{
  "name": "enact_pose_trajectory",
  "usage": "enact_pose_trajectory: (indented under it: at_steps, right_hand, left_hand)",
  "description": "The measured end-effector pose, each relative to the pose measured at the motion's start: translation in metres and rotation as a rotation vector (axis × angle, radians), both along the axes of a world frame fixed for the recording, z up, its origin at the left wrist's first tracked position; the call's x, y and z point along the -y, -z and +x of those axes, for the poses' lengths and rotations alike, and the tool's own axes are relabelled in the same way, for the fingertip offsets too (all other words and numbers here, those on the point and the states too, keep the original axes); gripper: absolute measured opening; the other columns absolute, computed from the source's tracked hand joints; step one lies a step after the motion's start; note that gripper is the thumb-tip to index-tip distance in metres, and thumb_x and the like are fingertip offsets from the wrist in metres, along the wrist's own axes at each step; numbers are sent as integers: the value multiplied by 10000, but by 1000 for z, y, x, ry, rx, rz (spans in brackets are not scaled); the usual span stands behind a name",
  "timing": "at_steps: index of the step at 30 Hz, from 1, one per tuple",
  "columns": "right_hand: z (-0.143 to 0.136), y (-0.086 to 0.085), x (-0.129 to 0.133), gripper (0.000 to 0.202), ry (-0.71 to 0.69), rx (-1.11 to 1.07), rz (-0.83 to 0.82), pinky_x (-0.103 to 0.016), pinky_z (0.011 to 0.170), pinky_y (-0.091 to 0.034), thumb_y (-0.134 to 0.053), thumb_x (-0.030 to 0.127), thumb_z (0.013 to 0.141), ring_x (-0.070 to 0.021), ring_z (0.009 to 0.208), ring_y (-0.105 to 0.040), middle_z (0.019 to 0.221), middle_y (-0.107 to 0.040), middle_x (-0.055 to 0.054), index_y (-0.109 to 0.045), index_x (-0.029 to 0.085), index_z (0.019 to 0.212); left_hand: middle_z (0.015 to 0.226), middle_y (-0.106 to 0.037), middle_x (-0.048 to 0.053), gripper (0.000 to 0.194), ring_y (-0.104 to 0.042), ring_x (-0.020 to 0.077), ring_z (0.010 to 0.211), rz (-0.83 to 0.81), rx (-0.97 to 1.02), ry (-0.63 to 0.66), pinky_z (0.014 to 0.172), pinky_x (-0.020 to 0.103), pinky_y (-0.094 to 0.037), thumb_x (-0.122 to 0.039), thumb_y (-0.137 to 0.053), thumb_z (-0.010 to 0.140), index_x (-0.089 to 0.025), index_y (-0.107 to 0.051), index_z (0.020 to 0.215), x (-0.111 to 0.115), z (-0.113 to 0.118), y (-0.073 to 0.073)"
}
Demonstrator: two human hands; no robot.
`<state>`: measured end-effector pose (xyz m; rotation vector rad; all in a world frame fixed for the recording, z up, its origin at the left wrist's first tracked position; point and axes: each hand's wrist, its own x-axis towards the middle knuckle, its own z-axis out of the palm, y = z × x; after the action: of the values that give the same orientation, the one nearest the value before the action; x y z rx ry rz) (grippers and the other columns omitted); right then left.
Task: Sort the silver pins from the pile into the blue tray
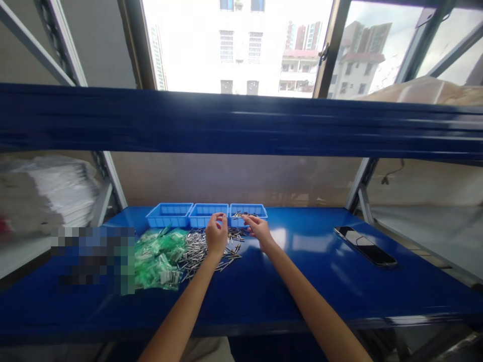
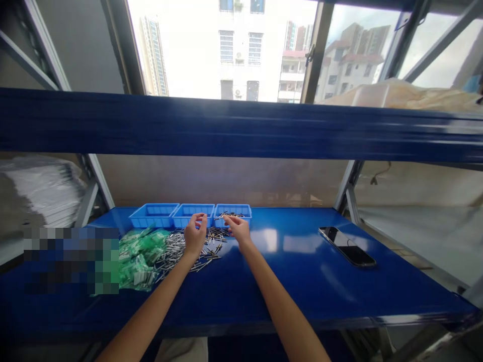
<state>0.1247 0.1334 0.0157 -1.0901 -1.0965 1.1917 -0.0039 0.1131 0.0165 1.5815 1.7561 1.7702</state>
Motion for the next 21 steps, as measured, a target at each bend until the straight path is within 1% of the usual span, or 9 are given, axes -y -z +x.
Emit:
enact_pose_trajectory:
  at_steps: [2,5,9,13,16,19,21]
  right_hand:
    - [3,-1,0,365,6,29,-9,-156,364,-302,-691,412,582,-43,439,-424,643,-591,-17,-681,122,804]
    - [6,-2,1,331,-10,130,-12,-156,374,-330,-694,383,588,-52,453,-447,643,-611,-33,-691,113,779]
    - [10,-2,3,301,-35,262,1,-161,391,-372,-692,363,597,-69,470,-484,654,-637,-50,-692,113,765]
    - [13,0,3,274,-57,320,-7,-175,406,-418,-685,348,611,-89,478,-530,689,-659,-68,-688,116,758]
    - [15,-2,1,269,-61,246,-19,-182,427,-454,-675,330,633,-112,523,-583,759,-675,-82,-681,124,806]
    - [16,-8,-1,305,-29,47,19,-182,511,-497,-641,310,684,-144,702,-642,931,-665,-87,-648,156,947]
    - [16,-12,-1,328,-32,-44,45,-180,549,-507,-615,314,712,-158,822,-640,1064,-624,-75,-618,190,1017]
  left_hand:
    - [757,-613,36,286,-524,148,609,-30,25,-17,596,266,-406,-390,-402,810,-173,-575,880,0,0,-1]
    - [764,-616,34,265,-524,145,612,-65,46,-4,598,262,-403,-348,-390,812,-176,-575,893,1,1,-1]
    - [770,-609,29,234,-510,127,594,-57,30,30,599,251,-400,-298,-396,802,-175,-579,877,1,3,1]
    - [786,-608,33,230,-503,116,587,-71,18,52,587,242,-393,-280,-390,799,-171,-583,859,3,5,2]
    - [784,-609,30,212,-512,114,598,-109,-4,64,586,237,-387,-267,-399,793,-177,-588,831,4,6,1]
    - [785,-610,30,196,-522,117,621,-128,-31,74,596,235,-386,-257,-410,789,-180,-588,813,6,7,1]
    - [792,-612,32,196,-526,119,629,-133,-42,84,596,235,-386,-257,-409,791,-179,-587,818,6,7,1]
